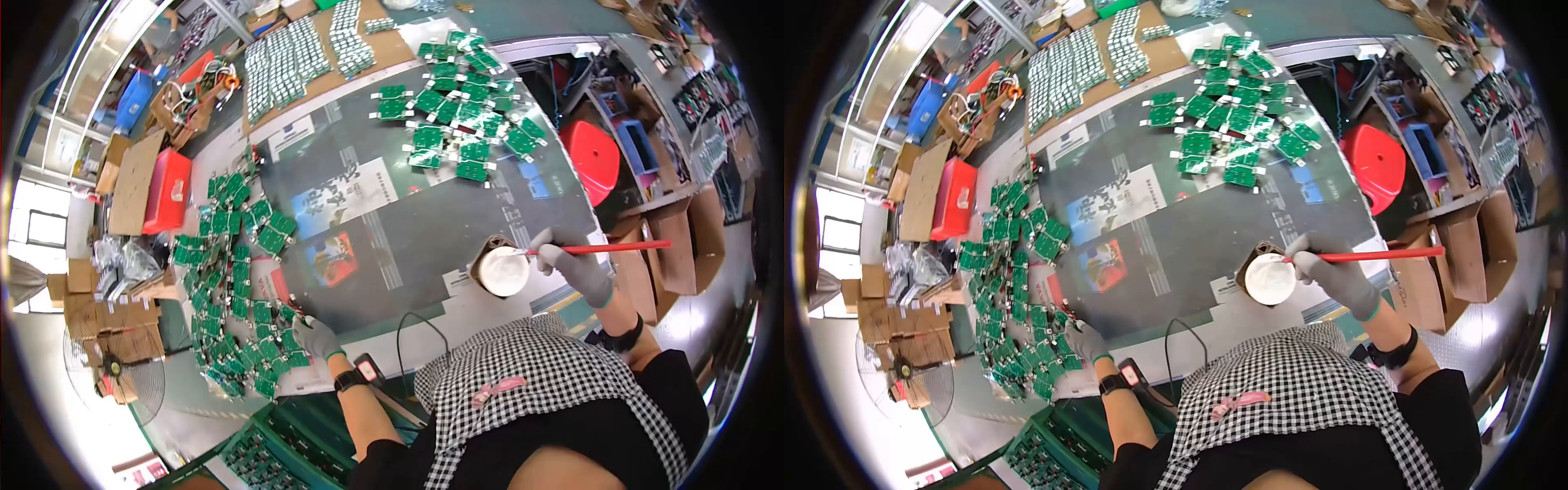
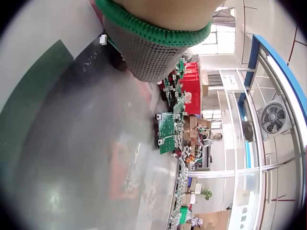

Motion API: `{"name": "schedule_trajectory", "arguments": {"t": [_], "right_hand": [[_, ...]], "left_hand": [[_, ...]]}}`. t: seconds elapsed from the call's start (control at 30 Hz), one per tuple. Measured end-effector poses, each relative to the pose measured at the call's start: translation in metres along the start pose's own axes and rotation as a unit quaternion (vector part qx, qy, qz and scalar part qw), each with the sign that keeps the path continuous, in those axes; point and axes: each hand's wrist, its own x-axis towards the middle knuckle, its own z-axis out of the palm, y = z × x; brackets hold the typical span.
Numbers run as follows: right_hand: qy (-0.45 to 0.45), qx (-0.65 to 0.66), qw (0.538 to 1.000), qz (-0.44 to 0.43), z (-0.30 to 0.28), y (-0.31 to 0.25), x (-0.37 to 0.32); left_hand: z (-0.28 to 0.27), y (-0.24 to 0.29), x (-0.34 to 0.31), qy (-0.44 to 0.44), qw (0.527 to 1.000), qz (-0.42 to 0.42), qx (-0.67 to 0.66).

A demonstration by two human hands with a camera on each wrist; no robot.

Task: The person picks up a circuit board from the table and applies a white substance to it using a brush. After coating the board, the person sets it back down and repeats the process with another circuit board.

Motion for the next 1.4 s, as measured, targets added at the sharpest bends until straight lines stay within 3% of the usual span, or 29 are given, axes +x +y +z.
{"name": "schedule_trajectory", "arguments": {"t": [0.17,0.27,0.33,0.43,0.47,0.5,0.53,0.57,0.67,0.7,0.83,0.93,1.03,1.13,1.27,1.33,1.37,1.4], "right_hand": [[-0.012,-0.028,0.999,0.033,-0.014,0.021,-0.014],[0.001,-0.026,0.998,0.056,-0.013,0.035,-0.023],[0.003,-0.030,0.998,0.060,-0.014,0.039,-0.023],[0.005,-0.026,0.998,0.052,-0.017,0.041,-0.022],[0.010,-0.023,0.998,0.051,-0.019,0.041,-0.024],[0.005,-0.021,0.998,0.052,-0.020,0.043,-0.023],[-0.005,-0.012,0.999,0.050,-0.020,0.044,-0.022],[-0.010,-0.003,0.999,0.049,-0.018,0.044,-0.022],[-0.023,-0.001,0.997,0.076,-0.024,0.051,-0.019],[-0.024,-0.009,0.996,0.081,-0.026,0.054,-0.017],[-0.023,-0.087,0.983,0.162,-0.021,0.055,-0.007],[-0.023,-0.115,0.985,0.131,-0.013,0.063,-0.001],[-0.029,-0.168,0.977,0.130,-0.008,0.085,0.013],[-0.044,-0.142,0.975,0.162,-0.010,0.089,0.021],[-0.032,-0.062,0.977,0.200,-0.018,0.072,0.024],[-0.029,-0.011,0.986,0.164,-0.020,0.059,0.019],[-0.027,0.009,0.989,0.146,-0.020,0.049,0.017],[-0.026,0.029,0.991,0.129,-0.020,0.039,0.016]], "left_hand": [[0.001,0.043,-0.083,-0.009,0.977,0.210,0.023],[-0.012,0.062,-0.108,-0.114,0.942,0.311,-0.046],[-0.021,0.069,-0.121,-0.044,0.948,0.313,-0.041],[0.006,0.038,-0.133,0.005,0.988,0.001,-0.157],[0.006,0.030,-0.131,-0.135,0.928,-0.120,-0.326],[0.001,0.028,-0.124,-0.268,0.806,-0.234,-0.474],[-0.007,0.035,-0.122,-0.385,0.629,-0.332,-0.588],[-0.008,0.050,-0.121,-0.403,0.618,-0.314,-0.598],[0.021,0.046,-0.110,-0.392,0.736,-0.259,-0.486],[0.021,0.057,-0.112,-0.378,0.732,-0.302,-0.480],[0.018,0.071,-0.125,-0.373,0.705,-0.271,-0.539],[0.002,0.087,-0.144,-0.334,0.674,-0.268,-0.601],[-0.005,0.101,-0.151,-0.295,0.673,-0.261,-0.626],[-0.013,0.113,-0.153,-0.267,0.725,-0.226,-0.593],[-0.023,0.089,-0.143,-0.360,0.661,-0.271,-0.600],[-0.037,0.088,-0.138,-0.415,0.619,-0.299,-0.596],[-0.040,0.085,-0.133,-0.446,0.613,-0.302,-0.578],[-0.045,0.094,-0.134,-0.433,0.645,-0.274,-0.567]]}}
